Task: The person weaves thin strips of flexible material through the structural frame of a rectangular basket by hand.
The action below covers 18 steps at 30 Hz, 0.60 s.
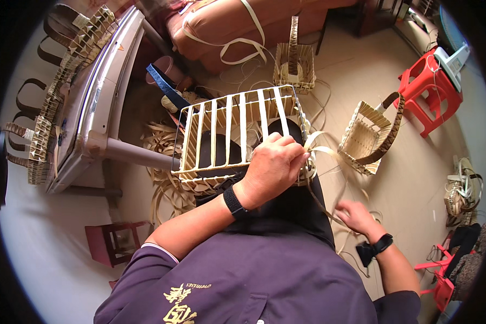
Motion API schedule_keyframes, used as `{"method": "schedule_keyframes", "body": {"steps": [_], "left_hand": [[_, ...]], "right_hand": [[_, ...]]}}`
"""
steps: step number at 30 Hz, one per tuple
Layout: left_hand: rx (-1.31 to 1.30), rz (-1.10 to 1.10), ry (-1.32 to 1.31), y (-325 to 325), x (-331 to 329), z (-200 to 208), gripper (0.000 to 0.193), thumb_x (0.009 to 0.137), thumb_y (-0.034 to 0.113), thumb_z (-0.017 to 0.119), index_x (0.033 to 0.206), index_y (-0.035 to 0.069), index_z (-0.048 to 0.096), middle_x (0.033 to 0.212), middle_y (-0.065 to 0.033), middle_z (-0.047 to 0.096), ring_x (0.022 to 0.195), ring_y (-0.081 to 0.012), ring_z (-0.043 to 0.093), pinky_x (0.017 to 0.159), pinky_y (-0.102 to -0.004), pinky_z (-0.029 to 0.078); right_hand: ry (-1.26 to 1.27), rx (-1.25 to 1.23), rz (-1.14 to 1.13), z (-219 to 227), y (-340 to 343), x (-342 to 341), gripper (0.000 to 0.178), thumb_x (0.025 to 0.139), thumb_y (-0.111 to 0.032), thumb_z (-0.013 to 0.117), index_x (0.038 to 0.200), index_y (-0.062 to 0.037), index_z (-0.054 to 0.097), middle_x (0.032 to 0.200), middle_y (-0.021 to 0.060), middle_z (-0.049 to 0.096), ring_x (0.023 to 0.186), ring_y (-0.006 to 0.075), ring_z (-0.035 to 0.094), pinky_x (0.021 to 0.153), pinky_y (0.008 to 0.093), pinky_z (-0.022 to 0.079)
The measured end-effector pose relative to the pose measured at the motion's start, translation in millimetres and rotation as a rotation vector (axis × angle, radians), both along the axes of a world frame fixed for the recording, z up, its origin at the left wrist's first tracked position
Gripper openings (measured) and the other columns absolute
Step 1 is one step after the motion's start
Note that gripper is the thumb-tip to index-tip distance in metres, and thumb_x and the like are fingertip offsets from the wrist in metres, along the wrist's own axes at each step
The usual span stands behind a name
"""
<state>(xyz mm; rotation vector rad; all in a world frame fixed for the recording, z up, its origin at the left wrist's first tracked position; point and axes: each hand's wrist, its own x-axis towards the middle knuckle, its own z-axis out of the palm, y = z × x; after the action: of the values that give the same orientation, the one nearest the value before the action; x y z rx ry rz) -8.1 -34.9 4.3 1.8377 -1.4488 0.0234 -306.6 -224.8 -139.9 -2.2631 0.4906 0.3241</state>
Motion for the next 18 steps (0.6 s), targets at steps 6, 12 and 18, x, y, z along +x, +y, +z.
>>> {"method": "schedule_keyframes", "body": {"steps": [6,12,18], "left_hand": [[0.007,0.004,0.006,2,5,-3,0.019,0.099,0.018,0.077,0.084,0.006,0.073,0.085,-0.0104,0.068,0.086,-0.0339,0.065,0.078,-0.0458,0.055],[-0.003,-0.002,0.028,-3,-2,0,0.019,0.099,0.018,0.076,0.084,0.006,0.072,0.085,-0.0092,0.068,0.087,-0.0328,0.065,0.079,-0.0447,0.056],[-0.013,-0.037,0.05,-4,-4,0,0.018,0.099,0.018,0.077,0.086,0.006,0.072,0.086,-0.0095,0.068,0.088,-0.0328,0.064,0.079,-0.0446,0.055]], "right_hand": [[-0.36,0.098,-0.136,94,65,126,0.014,0.1,-0.017,0.075,0.105,-0.0036,0.071,0.092,0.0204,0.074,0.084,0.0394,0.073,0.077,0.0439,0.058],[0.165,-0.49,0.161,-76,-23,-72,0.008,0.087,-0.01,0.066,0.086,-0.008,0.074,0.085,0.0227,0.071,0.084,0.0453,0.071,0.071,0.0539,0.055],[1.3,-0.199,0.276,-125,-59,-329,0.033,0.079,-0.02,0.076,0.108,-0.0096,0.087,0.119,0.0194,0.081,0.11,0.0387,0.078,0.095,0.047,0.062]]}}
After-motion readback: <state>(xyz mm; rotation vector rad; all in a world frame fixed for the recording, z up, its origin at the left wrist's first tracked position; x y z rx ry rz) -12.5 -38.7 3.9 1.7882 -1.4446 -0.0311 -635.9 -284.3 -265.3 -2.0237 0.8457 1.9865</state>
